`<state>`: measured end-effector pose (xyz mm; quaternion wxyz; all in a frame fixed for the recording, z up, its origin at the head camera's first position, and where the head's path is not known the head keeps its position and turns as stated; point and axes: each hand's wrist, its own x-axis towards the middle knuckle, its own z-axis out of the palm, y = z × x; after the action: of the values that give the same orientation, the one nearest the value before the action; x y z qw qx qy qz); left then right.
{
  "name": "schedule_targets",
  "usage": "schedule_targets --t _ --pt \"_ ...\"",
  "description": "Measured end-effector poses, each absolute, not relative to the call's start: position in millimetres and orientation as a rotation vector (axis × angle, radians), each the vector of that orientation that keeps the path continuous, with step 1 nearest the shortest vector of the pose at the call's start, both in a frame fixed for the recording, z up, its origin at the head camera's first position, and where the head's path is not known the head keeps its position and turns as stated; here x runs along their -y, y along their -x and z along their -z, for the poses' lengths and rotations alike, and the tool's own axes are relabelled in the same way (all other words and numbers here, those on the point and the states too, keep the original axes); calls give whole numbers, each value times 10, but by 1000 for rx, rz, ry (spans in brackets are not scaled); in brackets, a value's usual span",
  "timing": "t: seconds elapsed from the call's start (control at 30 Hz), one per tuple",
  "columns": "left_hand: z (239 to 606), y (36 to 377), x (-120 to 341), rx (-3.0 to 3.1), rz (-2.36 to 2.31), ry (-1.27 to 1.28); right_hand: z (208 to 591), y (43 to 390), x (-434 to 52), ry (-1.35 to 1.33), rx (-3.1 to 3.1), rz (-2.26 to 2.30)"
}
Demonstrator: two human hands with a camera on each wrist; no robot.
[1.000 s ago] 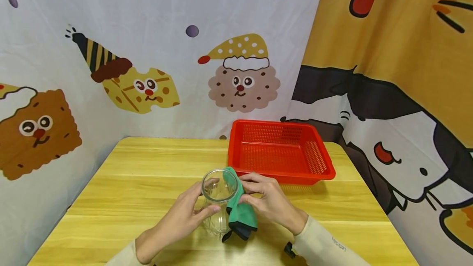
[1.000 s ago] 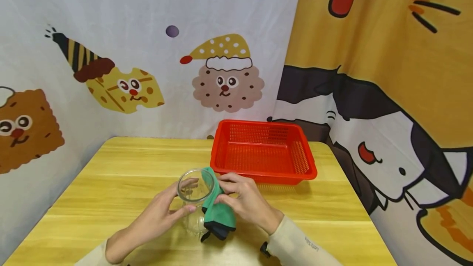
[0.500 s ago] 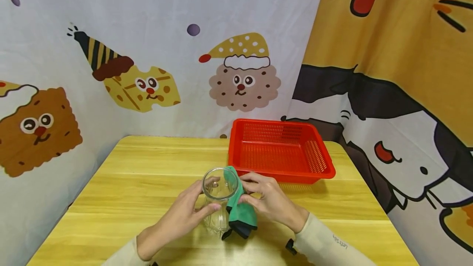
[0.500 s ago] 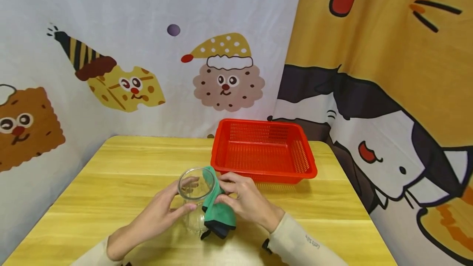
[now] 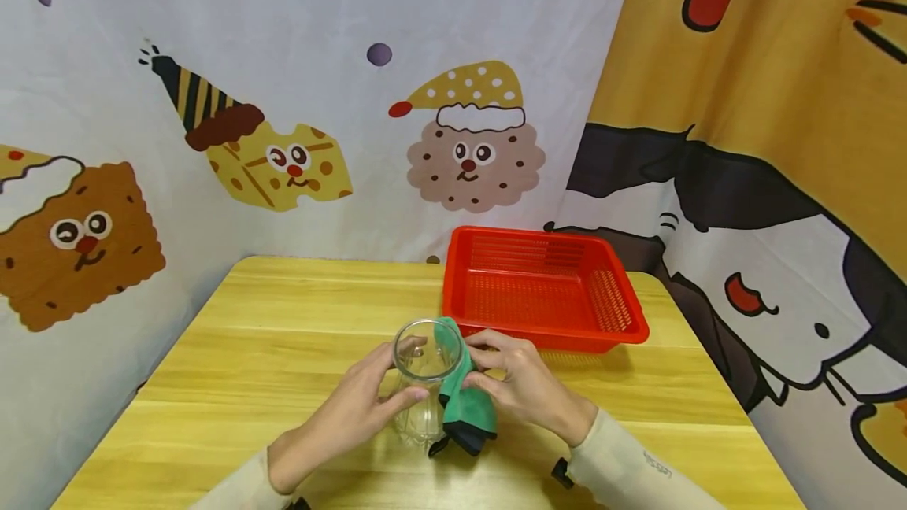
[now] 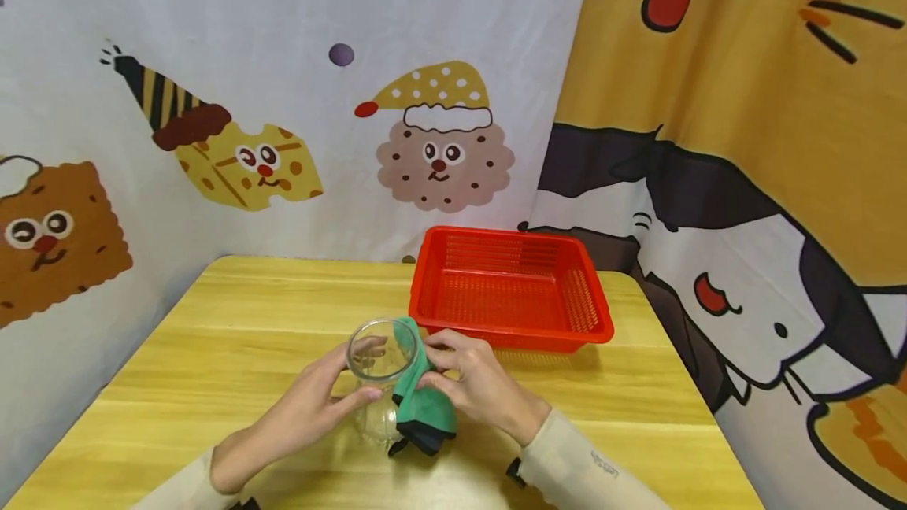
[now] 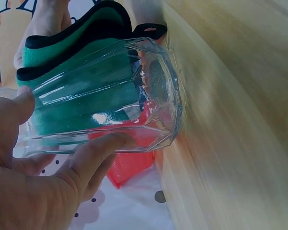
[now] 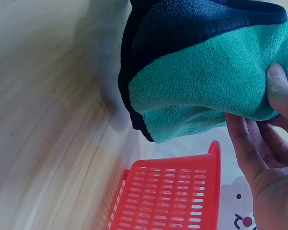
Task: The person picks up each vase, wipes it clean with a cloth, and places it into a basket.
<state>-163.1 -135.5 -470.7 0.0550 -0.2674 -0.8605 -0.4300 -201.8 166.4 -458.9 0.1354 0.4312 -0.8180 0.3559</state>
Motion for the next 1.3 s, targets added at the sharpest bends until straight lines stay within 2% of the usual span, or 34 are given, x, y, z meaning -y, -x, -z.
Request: schedule_targets --t 0.53,1.3 --pt "4667 1682 1335 2615 1308 830 4539 2043 -1691 -1266 2377 -957" --pt "4714 1634 1339 2615 1254 811 4698 2043 -1710 -1323 2392 -954"
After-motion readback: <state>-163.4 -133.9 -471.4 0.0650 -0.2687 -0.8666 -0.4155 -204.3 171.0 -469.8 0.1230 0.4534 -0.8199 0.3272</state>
